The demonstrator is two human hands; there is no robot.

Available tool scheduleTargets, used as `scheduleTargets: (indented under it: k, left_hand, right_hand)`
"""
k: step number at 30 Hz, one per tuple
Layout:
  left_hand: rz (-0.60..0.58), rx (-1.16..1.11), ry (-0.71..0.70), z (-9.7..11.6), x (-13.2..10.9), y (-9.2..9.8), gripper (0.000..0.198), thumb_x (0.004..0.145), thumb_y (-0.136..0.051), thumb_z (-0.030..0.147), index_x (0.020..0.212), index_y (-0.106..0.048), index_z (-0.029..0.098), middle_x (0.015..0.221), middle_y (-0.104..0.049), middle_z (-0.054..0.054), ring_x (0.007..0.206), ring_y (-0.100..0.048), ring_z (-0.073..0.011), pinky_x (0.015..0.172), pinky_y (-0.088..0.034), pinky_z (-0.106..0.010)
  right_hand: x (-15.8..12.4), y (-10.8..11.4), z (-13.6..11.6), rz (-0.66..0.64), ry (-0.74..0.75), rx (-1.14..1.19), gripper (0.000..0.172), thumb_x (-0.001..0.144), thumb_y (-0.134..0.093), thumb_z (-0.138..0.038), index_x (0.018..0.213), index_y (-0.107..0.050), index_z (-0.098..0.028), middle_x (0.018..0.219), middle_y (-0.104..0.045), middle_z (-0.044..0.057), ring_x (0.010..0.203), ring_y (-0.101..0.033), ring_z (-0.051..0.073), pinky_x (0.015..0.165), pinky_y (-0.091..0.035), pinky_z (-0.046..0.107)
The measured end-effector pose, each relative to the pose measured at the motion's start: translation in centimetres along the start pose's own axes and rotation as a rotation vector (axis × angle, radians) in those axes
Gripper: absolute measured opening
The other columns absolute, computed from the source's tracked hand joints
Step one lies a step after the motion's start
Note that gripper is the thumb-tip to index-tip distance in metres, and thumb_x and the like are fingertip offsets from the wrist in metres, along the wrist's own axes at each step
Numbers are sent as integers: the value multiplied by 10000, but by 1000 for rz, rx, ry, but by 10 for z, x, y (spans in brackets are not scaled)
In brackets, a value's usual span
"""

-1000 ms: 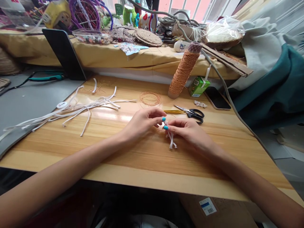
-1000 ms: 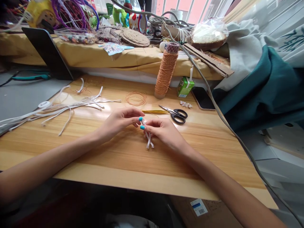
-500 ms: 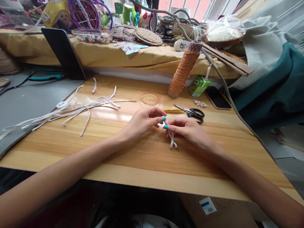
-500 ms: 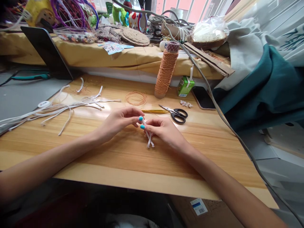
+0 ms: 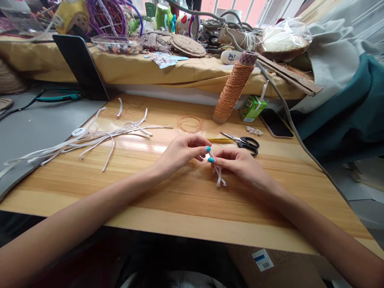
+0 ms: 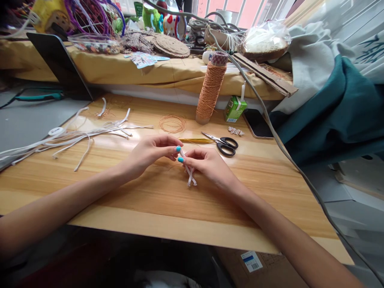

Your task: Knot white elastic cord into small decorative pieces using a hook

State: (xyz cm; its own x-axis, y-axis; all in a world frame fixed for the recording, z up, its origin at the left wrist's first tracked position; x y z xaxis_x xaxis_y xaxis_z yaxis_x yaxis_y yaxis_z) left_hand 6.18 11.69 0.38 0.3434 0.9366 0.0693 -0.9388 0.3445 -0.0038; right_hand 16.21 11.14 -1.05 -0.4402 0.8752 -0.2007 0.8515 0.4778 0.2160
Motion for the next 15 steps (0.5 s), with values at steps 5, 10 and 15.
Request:
scheduleTargets:
  k: [5,10,15]
  left_hand:
    - [-19,-14,-5,-1,0,-1,101,728,-579,202,785,-586,119,746,-589,7,671,-563,-79,648,-489,-220]
    - [-2,32,-16,1,-2,0,100,737,-566,187,803,-587,115,740,-596,1,675,-568,-87,654,-478,-223]
    - [40,200,-63,7,-3,4,141,755,-552,186,852,-636,128,849,-647,-25,808,-581,-122,764,-443,-248]
  right_hand:
    - [-1,-4,4,-42,-41,84,195,688,-639,-325,720,-625,-134,651,-609,10,588,-560,104,559,-442,240]
    - [-4,-8,7,-77,-77,145,227,705,-623,-334,816,-635,-136,616,-614,13,566,-586,117,509,-445,229]
    - [-4,-5,5,-46,-40,89,247,701,-620,-359,807,-658,-140,593,-572,-1,504,-512,82,412,-365,187]
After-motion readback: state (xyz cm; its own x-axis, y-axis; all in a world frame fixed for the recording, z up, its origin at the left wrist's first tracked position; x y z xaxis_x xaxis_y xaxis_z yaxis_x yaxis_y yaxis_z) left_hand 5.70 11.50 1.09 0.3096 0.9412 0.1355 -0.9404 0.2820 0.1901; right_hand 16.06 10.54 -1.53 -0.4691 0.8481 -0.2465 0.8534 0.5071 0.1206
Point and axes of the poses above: each hand's wrist, its own x-axis towards the middle knuckle, its own y-axis out of the back of the hand, z = x × y, the point moved 9 cm from there along x, towards the middle knuckle
